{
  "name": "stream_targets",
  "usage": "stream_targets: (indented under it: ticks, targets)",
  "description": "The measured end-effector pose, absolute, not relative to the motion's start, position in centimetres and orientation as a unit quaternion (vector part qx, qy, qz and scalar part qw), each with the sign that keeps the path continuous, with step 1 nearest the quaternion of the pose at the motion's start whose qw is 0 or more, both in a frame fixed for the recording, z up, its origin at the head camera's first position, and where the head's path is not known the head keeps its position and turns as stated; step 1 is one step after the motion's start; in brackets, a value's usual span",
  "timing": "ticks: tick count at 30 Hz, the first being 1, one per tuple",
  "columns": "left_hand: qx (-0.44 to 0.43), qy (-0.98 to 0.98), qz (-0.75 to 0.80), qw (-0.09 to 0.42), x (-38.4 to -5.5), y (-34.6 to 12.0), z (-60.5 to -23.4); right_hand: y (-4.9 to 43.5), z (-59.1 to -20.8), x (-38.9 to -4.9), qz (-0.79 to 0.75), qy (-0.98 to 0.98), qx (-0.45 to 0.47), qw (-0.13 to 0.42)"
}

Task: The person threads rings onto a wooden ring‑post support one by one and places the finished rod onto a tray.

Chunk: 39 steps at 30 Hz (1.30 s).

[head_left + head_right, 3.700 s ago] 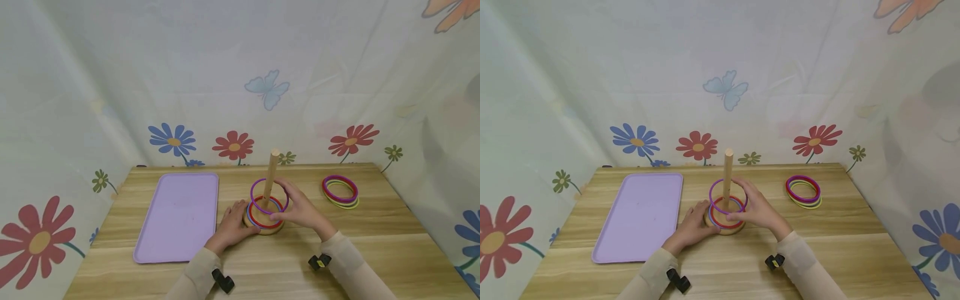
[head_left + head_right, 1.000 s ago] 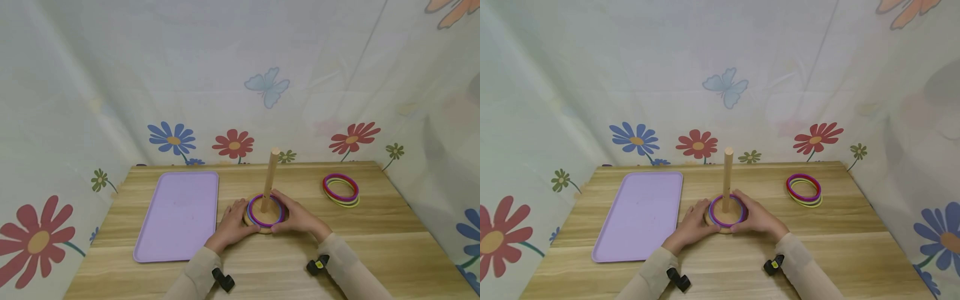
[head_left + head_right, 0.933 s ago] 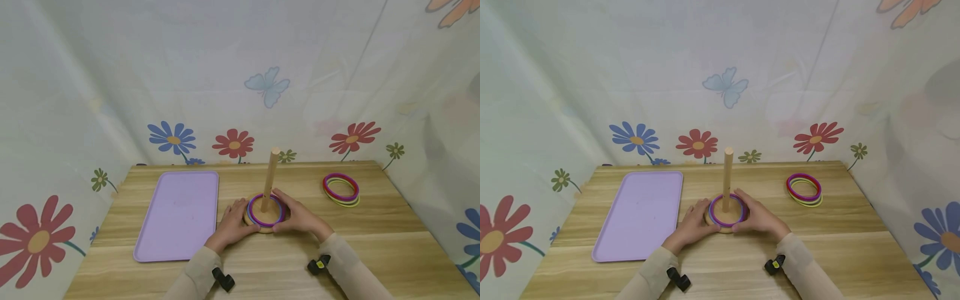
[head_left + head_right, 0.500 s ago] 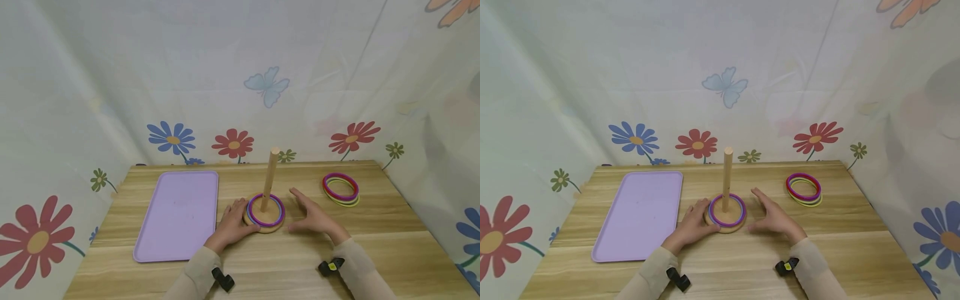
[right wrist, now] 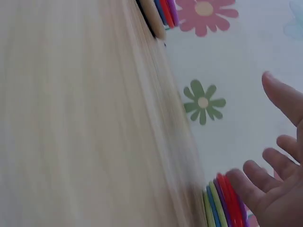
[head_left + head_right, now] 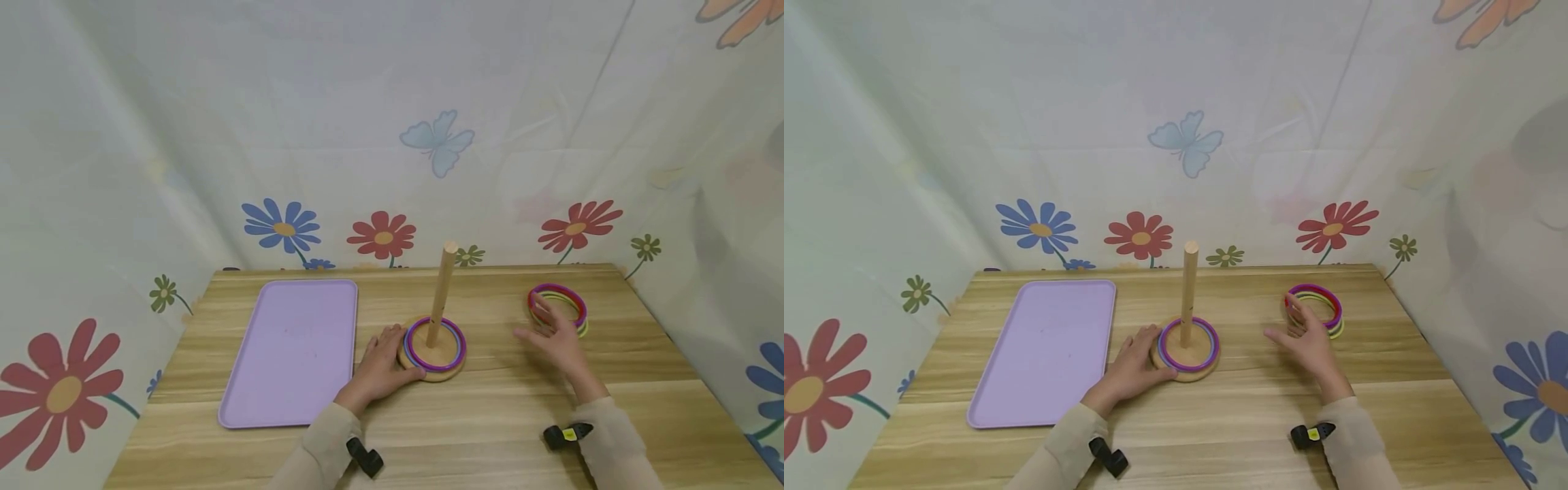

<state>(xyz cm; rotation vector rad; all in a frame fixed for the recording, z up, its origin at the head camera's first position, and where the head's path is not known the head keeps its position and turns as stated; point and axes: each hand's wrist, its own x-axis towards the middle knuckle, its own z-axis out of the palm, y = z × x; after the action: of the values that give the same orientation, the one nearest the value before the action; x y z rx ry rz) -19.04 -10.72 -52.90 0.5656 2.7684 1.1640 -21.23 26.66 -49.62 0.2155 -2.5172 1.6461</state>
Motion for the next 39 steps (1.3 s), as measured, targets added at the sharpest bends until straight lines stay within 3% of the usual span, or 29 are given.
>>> stream_targets:
  ticks: [7,15,21,31,39]
  targets:
    - [0.184,0.904,0.383,0.041,-19.0,-10.7,-52.7,29.1,-50.2,-21.6,0.527,-0.832,-0.019,0.171]
    - [0.183,0.905,0.381,0.042,-19.1,-10.7,-52.7,30.9,-50.0,-21.8,0.506,-0.838,-0.096,0.181]
    - [0.183,0.904,0.383,0.043,-19.0,-10.8,-52.7,32.7,-50.1,-22.6,0.492,-0.849,-0.113,0.156]
    - [0.184,0.904,0.383,0.044,-19.0,-10.7,-52.8,35.3,-50.9,-24.5,0.482,-0.872,-0.049,0.068]
    - [0.186,0.904,0.382,0.046,-19.1,-10.7,-53.0,35.5,-50.6,-25.4,0.479,-0.877,-0.02,0.031]
